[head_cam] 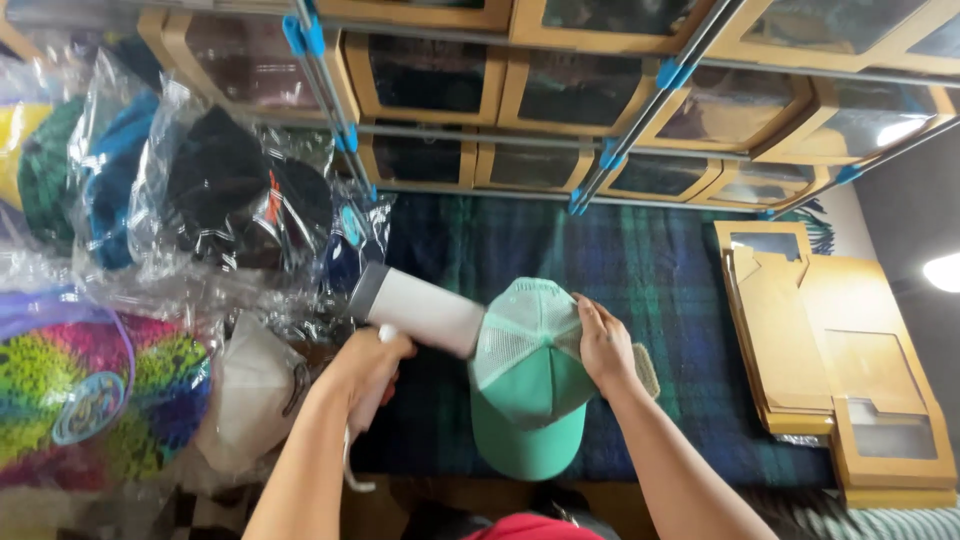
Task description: Cleaning the inside and outside of a light green cap using a brush and a handheld steamer.
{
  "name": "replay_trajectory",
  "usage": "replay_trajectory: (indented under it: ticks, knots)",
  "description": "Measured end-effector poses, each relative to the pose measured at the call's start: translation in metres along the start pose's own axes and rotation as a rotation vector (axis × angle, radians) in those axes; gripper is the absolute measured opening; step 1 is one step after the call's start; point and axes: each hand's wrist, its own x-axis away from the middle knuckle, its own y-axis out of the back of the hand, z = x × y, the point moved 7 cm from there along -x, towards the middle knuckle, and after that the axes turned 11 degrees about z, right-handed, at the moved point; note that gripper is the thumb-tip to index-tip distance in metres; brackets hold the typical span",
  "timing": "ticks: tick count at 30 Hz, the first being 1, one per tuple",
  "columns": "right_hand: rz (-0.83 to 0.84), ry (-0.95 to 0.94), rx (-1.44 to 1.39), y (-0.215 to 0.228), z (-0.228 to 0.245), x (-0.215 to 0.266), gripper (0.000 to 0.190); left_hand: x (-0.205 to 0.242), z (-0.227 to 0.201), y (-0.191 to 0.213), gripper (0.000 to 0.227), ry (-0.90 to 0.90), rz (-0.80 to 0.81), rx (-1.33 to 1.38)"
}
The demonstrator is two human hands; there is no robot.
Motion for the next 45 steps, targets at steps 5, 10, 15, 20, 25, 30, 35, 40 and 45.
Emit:
replay_trajectory:
  ticks: [5,10,15,20,25,30,35,40,45]
  knots:
    - [-0.117,0.290,0.110,0.000,0.021,0.015,0.046,0.118,-0.089,-0.025,0.042,-0.089,-0.036,-0.458]
    - [-0.175,0.622,0.355,-0.011,0.045,0.029,0.038,0.137,-0.178,-0.064,0.047,-0.237,-0.168,-0.912]
    - [-0.099,0.564,0.519,-0.024,0.038,0.025,0.053,0.098,-0.225,-0.088,0.041,-0.408,-0.173,-0.972]
    - [-0.124,0.530,0.418,-0.023,0.029,0.019,0.049,0.128,-0.217,-0.115,0.035,-0.484,-0.155,-1.073]
    - [-0.062,0.492,0.382,-0.023,0.016,0.022,0.052,0.113,-0.239,-0.120,0.036,-0.470,-0.136,-1.121]
    - [-0.055,0.399,0.435,-0.024,0.017,0.011,0.056,0.022,-0.253,-0.085,0.051,-0.198,0.049,-0.972]
    - [-0.004,0.331,0.397,-0.021,0.024,0.011,0.058,0.022,-0.178,-0.021,0.065,0.075,0.217,-0.648]
    - [0.014,0.243,0.324,-0.022,0.024,0.019,0.060,0.050,-0.105,-0.003,0.070,-0.037,0.116,-0.499]
    - [0.041,0.349,0.399,-0.026,0.014,0.005,0.063,0.141,-0.130,-0.045,0.046,-0.185,-0.138,-0.790]
